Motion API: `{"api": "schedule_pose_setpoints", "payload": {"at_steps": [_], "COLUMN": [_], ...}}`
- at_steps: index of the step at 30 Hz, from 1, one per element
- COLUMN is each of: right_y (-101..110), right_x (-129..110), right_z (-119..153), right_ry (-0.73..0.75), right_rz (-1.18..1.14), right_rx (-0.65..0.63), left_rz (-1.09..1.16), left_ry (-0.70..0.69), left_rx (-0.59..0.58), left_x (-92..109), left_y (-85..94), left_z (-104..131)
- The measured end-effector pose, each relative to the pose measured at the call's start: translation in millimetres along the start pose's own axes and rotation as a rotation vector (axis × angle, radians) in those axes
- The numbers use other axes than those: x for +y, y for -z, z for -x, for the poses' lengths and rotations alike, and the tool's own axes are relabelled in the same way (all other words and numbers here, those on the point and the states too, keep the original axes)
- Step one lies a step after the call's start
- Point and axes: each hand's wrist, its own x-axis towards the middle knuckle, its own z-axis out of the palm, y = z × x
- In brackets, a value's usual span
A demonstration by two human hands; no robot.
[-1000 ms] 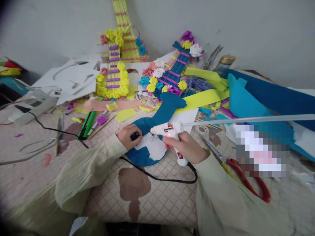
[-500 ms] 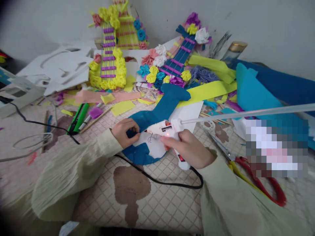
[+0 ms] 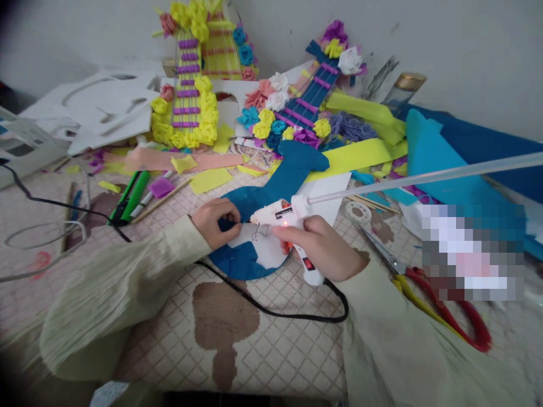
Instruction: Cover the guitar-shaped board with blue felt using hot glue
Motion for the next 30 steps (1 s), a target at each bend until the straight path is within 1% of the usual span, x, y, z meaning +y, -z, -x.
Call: {"api": "schedule_pose_setpoints", "payload": {"at_steps": [5, 11, 16, 21, 26, 30], "right_y": [0.1, -0.3, -0.8, -1.4, -1.2, -0.8], "right_x": [-1.4, -2.0, -1.6, -3.0, -3.8, -2.4], "right_z": [-0.6, -2.1, -2.3, -1.3, -1.5, -1.4], "right_ry": [0.007, -0.006, -0.010, 0.002, -0.020, -0.027], "right_rz": [-0.003, -0.003, -0.024, -0.018, -0.014, -0.022], "right_rx": [0.005, 0.001, -0.015, -0.015, -0.007, -0.033], "left_rz": [0.014, 0.040, 0.039, 0.046, 0.061, 0.061], "left_ry": [-0.007, -0.043, -0.021, -0.026, -0.052, -0.040], "left_rx": [0.012, 0.113, 0.079, 0.081, 0.116, 0.092], "left_x": [-1.4, -5.8, -6.7, -6.4, -8.9, -8.7], "left_y": [-1.6, -7.9, -7.7, -7.2, -8.8, -8.1], "left_z": [-0.4, -0.1, 0.8, 0.8, 1.4, 1.7]}}
